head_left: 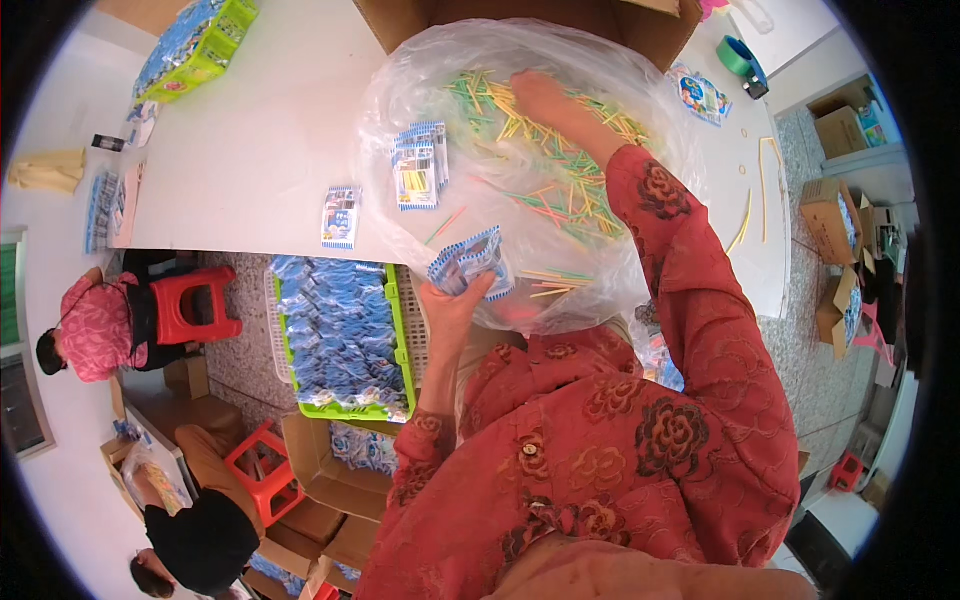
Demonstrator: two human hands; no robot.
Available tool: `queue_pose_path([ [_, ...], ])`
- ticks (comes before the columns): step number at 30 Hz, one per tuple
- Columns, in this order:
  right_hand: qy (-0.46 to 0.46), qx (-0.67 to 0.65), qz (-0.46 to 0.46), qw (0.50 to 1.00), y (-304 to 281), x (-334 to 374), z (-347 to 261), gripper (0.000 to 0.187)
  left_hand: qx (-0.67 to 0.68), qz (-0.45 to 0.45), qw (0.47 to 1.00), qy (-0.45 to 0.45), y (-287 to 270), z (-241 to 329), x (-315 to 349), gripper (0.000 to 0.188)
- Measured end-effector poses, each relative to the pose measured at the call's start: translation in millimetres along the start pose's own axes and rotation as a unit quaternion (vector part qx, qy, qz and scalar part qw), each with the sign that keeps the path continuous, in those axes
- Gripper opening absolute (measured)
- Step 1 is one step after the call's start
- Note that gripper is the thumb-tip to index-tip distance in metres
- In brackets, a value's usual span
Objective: Packing small plastic components into individual plastic bags and placing them into a box.
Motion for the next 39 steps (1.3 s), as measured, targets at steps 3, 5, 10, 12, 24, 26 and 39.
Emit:
queue_pose_path([
  [3,-0.021,0.071,-0.072,0.995,4,-1,-16,0.014,0.005,-0.003,1.0,0.005,0,-1,0,0.031],
  [5,-0.009,0.044,-0.045,0.998,-1,-1,-18,0.012,0.001,-0.006,1.0,0.002,0,-2,1,0.031],
  [10,-0.008,0.051,-0.009,0.999,-4,3,-20,0.011,-0.007,-0.008,1.0,0.001,0,-2,1,0.032],
  [12,-0.003,0.051,-0.012,0.999,-6,3,-22,0.01,0.002,-0.006,1.0,0.004,1,-1,2,0.032],
  [24,0.097,-0.194,-0.014,0.976,-6,38,35,0.013,-0.006,-0.021,1.0,0.009,11,1,7,0.032],
  [26,0.095,-0.278,0.039,0.955,-18,53,43,0.014,-0.012,-0.027,1.0,0.01,14,1,8,0.032],
  [39,-0.081,-0.196,0.211,0.954,-102,154,11,0.008,-0.074,-0.043,0.996,0.014,41,5,5,0.058],
])
Point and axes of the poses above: each hand's wrist, its own x-axis away from the middle knuckle, its own y-axis out of the palm, z = x × y, the point moved 8 cm from there along -x, towards the middle knuckle, and after that the axes turned 15 degrees about x, right-handed, at the moved point
